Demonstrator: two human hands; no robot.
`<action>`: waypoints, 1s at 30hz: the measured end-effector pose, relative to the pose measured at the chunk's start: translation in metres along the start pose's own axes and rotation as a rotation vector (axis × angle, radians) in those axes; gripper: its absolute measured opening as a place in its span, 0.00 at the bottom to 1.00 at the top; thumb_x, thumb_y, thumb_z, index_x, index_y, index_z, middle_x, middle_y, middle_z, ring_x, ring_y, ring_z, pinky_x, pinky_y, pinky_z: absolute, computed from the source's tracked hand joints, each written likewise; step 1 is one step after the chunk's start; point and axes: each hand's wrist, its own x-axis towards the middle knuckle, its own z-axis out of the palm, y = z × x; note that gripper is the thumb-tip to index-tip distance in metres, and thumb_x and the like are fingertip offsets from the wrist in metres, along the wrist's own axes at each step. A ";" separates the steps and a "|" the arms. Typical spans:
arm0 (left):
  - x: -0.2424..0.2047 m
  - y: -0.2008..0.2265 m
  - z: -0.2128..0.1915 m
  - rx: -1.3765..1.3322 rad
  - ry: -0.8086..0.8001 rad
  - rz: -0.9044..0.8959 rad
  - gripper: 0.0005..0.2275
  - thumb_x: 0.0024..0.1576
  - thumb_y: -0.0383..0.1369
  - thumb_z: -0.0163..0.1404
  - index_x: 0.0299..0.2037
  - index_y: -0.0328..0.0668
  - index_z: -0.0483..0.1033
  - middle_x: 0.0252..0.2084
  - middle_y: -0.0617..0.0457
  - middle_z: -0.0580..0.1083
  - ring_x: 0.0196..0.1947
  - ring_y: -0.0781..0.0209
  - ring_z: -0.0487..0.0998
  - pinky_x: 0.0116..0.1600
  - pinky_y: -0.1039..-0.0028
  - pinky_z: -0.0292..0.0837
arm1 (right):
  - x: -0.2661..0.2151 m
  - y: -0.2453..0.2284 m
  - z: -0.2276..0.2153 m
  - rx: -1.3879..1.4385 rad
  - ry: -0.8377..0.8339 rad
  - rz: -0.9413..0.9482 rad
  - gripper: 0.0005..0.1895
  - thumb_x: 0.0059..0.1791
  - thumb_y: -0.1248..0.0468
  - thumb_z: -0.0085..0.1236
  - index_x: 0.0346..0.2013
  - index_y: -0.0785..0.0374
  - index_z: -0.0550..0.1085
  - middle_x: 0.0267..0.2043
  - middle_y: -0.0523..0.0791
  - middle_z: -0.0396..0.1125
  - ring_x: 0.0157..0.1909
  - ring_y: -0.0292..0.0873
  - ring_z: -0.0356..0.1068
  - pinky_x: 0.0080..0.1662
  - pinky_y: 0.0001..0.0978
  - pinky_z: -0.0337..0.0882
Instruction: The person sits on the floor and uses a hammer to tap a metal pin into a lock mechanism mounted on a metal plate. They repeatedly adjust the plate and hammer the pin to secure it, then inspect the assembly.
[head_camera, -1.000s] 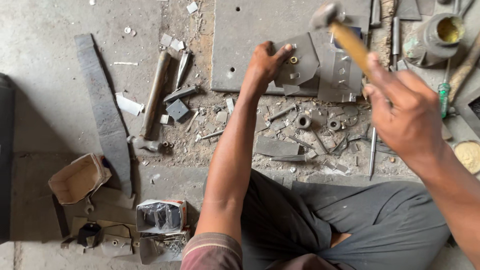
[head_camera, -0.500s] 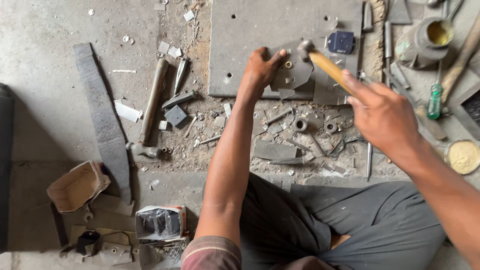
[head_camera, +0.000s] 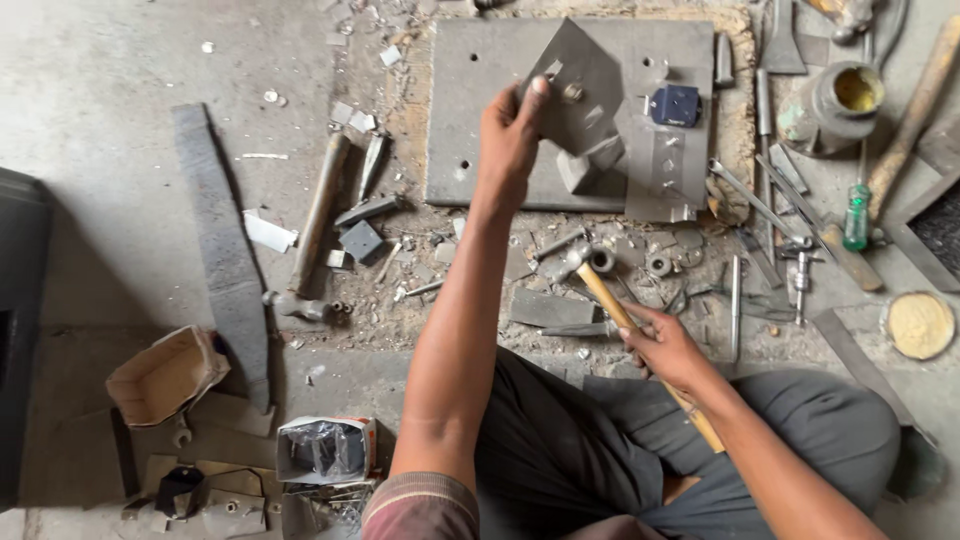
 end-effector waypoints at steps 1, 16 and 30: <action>-0.003 -0.002 0.002 -0.094 -0.015 -0.011 0.16 0.62 0.38 0.53 0.50 0.29 0.76 0.39 0.49 0.80 0.39 0.63 0.81 0.47 0.71 0.80 | 0.005 0.005 -0.003 -0.155 0.024 -0.007 0.29 0.51 0.60 0.59 0.68 0.53 0.69 0.33 0.49 0.70 0.29 0.40 0.68 0.31 0.37 0.72; -0.038 -0.017 0.052 -0.415 -0.022 -0.012 0.19 0.57 0.16 0.54 0.59 0.27 0.69 0.51 0.43 0.77 0.49 0.56 0.79 0.56 0.65 0.77 | 0.088 -0.228 -0.002 0.077 0.571 -0.744 0.52 0.57 0.62 0.61 0.77 0.73 0.31 0.76 0.69 0.41 0.76 0.63 0.53 0.69 0.49 0.67; -0.024 0.013 0.020 -0.315 -0.162 -0.098 0.26 0.54 0.31 0.62 0.61 0.32 0.66 0.49 0.43 0.77 0.47 0.55 0.81 0.54 0.63 0.79 | 0.109 -0.273 -0.046 -0.131 0.185 -0.852 0.38 0.52 0.71 0.56 0.75 0.70 0.54 0.77 0.66 0.51 0.80 0.64 0.50 0.78 0.55 0.51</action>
